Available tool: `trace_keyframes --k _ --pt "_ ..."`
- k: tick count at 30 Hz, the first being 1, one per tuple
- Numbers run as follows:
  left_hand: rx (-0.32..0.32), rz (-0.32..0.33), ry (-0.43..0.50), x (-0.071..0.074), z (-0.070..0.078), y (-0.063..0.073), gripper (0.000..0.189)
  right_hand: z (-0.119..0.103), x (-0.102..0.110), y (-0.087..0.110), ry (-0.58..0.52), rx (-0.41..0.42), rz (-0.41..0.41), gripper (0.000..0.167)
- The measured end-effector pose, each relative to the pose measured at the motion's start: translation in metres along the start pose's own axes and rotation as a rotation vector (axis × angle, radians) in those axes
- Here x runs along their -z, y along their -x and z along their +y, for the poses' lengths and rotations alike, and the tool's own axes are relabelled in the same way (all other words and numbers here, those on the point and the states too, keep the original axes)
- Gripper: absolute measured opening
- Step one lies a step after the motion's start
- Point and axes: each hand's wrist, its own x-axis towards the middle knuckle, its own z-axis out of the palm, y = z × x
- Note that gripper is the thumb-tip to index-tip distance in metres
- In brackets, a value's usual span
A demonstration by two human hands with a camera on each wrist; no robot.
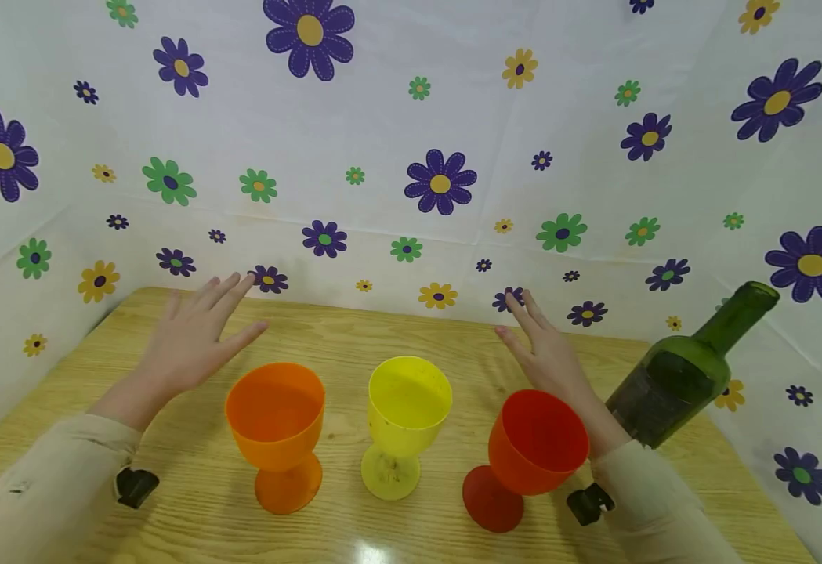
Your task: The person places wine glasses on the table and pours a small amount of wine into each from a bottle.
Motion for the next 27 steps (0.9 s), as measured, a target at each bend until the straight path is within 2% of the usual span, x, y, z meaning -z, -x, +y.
trace_keyframes --k 6,9,14,18,22,27 --pt "0.041 -0.025 0.323 0.0 0.004 0.009 0.071 0.003 -0.001 0.009 -0.247 -0.053 0.002 0.06" --pt "0.072 -0.038 0.436 0.0 0.008 0.014 0.068 0.003 -0.001 0.014 -0.339 -0.082 0.004 0.058" --pt "0.093 -0.036 0.528 0.002 0.016 0.023 0.065 -0.003 0.001 0.023 -0.394 -0.119 0.009 0.057" --pt "0.094 -0.017 0.578 0.003 0.022 0.031 0.061 -0.02 0.009 0.035 -0.467 -0.148 0.015 0.056" --pt "0.081 0.031 0.624 0.001 0.027 0.04 0.057 -0.036 0.016 0.048 -0.571 -0.172 0.014 0.055" --pt "0.054 0.112 0.68 -0.002 0.032 0.051 0.051 -0.04 0.013 0.057 -0.673 -0.146 0.045 0.052"
